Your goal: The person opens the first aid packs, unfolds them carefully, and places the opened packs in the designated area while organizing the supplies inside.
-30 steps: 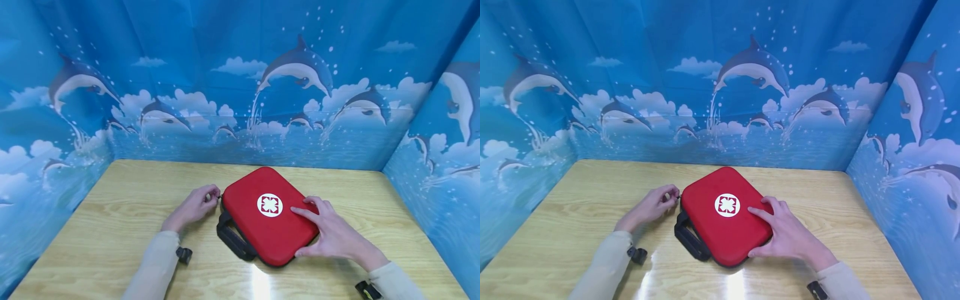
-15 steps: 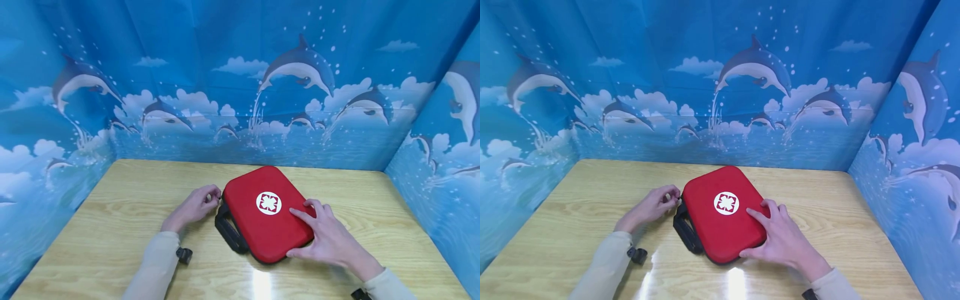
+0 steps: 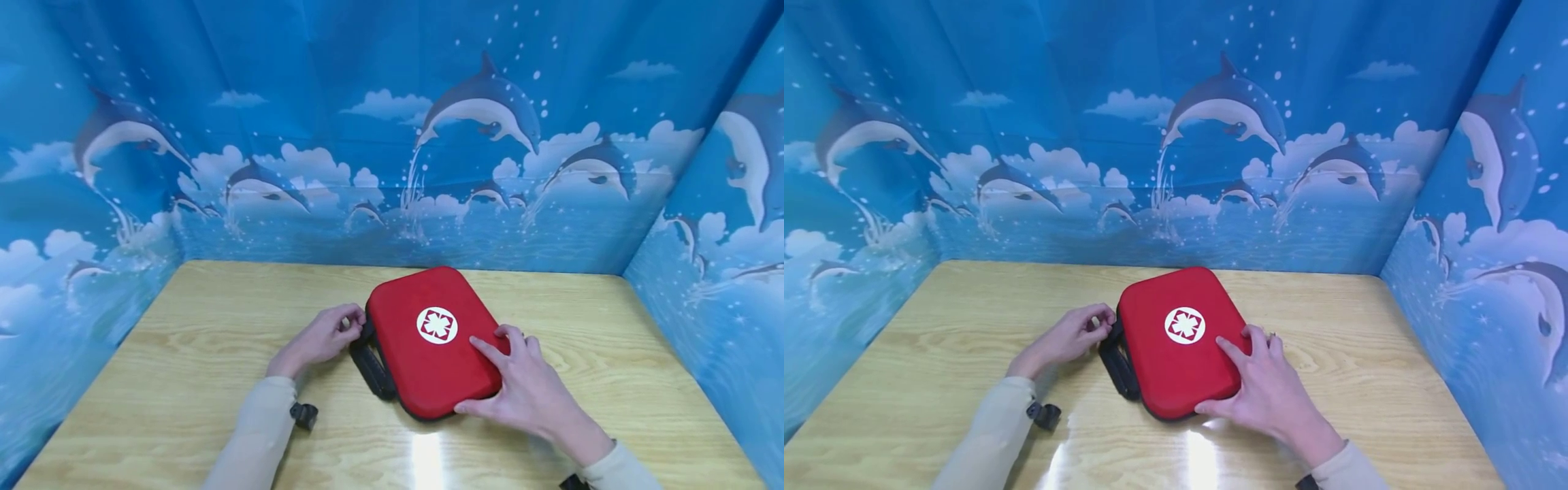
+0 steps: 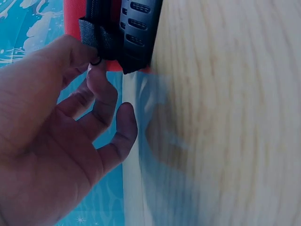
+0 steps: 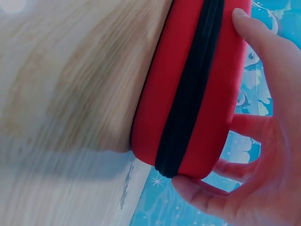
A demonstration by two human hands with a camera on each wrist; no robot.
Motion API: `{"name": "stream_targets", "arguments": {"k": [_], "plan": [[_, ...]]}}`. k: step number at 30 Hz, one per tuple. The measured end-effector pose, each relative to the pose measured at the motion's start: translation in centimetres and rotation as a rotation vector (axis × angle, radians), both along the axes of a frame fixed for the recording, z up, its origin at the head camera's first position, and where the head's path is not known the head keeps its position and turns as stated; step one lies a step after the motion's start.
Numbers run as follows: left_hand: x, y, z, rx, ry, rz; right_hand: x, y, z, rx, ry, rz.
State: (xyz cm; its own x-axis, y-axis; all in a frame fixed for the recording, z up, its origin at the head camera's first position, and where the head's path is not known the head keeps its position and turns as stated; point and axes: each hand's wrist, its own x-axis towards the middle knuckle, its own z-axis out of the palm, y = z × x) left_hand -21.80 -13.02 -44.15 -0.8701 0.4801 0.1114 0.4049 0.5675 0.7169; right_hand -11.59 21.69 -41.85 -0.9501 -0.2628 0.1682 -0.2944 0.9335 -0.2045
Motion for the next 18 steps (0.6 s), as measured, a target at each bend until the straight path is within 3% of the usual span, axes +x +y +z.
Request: {"name": "stream_targets", "arguments": {"k": [9, 14, 18], "plan": [[0.3, -0.3, 0.2, 0.017, -0.128, -0.039, 0.5, -0.8, -0.1, 0.016, 0.018, -0.026], [0.3, -0.4, 0.2, 0.048, -0.247, 0.01, 0.7, -1.2, -0.1, 0.025, 0.02, -0.03], [0.2, -0.4, 0.2, 0.126, -0.342, 0.055, 0.7, -1.3, 0.0, 0.025, 0.028, -0.029]]}}
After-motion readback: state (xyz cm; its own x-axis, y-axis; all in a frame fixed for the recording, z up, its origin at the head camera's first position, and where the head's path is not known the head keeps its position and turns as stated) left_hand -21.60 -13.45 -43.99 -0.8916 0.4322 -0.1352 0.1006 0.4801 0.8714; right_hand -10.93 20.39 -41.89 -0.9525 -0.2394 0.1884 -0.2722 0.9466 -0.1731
